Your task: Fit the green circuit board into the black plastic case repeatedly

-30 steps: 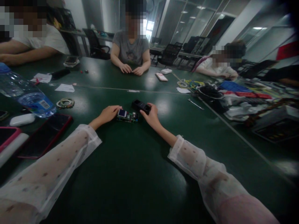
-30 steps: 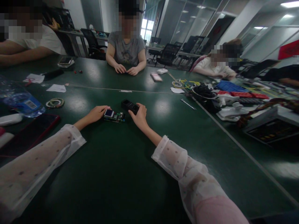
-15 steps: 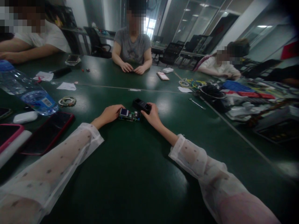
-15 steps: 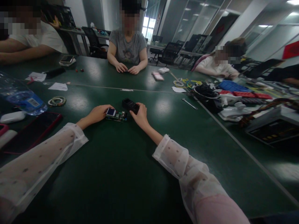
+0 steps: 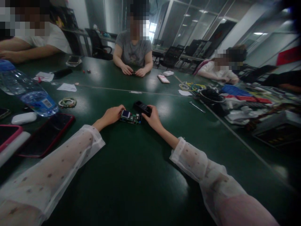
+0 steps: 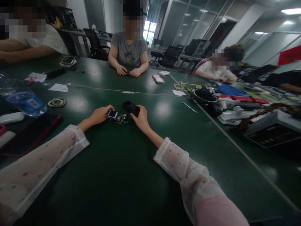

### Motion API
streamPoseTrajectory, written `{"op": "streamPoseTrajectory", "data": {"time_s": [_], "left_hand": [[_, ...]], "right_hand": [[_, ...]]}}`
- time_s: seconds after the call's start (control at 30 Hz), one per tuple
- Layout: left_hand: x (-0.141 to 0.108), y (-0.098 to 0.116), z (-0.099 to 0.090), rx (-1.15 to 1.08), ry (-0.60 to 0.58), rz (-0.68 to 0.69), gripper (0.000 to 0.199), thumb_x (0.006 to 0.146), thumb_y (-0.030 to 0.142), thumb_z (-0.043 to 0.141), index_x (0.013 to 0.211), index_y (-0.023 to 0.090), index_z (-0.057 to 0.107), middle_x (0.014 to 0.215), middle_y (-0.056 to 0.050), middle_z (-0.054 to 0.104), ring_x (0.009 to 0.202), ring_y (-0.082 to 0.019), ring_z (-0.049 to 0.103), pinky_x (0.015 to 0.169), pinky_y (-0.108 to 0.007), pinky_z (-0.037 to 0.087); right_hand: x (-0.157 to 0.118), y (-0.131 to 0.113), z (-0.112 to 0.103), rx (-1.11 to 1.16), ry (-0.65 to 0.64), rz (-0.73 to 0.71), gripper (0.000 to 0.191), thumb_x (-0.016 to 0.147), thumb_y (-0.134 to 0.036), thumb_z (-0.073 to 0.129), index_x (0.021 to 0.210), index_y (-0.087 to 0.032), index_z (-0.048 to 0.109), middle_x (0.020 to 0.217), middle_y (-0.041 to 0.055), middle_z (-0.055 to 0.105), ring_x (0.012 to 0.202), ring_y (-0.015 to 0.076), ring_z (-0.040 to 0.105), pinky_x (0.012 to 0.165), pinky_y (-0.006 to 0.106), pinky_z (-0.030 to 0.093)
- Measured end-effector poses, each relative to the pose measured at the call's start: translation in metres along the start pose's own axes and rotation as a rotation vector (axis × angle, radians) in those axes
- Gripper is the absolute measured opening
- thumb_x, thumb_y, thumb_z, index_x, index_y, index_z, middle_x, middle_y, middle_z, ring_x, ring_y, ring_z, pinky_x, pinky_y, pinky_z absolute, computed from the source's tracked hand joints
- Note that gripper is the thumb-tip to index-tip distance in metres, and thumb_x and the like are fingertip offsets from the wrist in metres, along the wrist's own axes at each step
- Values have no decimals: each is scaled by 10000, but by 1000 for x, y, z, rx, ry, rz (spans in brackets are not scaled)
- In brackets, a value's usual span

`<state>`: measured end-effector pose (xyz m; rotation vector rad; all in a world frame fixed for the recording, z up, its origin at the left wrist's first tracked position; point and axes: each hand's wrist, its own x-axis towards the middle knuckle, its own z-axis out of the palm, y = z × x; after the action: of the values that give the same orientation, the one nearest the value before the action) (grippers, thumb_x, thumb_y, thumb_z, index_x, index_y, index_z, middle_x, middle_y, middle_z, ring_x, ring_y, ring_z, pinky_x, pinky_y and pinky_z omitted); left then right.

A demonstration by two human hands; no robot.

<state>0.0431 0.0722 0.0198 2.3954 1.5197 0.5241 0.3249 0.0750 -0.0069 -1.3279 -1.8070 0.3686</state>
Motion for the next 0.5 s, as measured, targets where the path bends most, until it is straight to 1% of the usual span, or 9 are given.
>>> {"op": "streamPoseTrajectory", "data": {"time_s": [0.1,0.23,0.37,0.5], "left_hand": [[4,-6,3,-58,15,-34,231,1040,335,465,1162,222,624,1017,-77,743,863,-228,695,690,-304,469],[9,-13,5,-173,33,-48,292,1042,437,442,1064,226,642,942,-54,730,794,-211,666,671,-300,450],[10,-14,4,-258,38,-67,319,1032,460,441,1003,215,643,905,-44,712,792,-208,652,676,-303,448],[10,-12,2,-236,23,-77,329,1027,462,451,975,208,654,892,-48,705,797,-215,649,686,-309,444]], "right_hand": [[0,-1,0,-1,-6,-5,518,829,-307,716,1295,-215,507,1305,159,591,1243,362,575,1057,615,485],[-1,-1,-2,0,-8,-2,526,827,-299,726,1296,-204,507,1306,164,594,1236,360,578,1068,605,483],[-1,-2,-3,15,-24,7,546,818,-326,755,1293,-214,512,1305,157,602,1225,355,586,1061,597,491],[-1,0,-2,16,-16,16,548,810,-318,762,1290,-208,522,1281,157,615,1204,352,598,1048,588,502]]}}
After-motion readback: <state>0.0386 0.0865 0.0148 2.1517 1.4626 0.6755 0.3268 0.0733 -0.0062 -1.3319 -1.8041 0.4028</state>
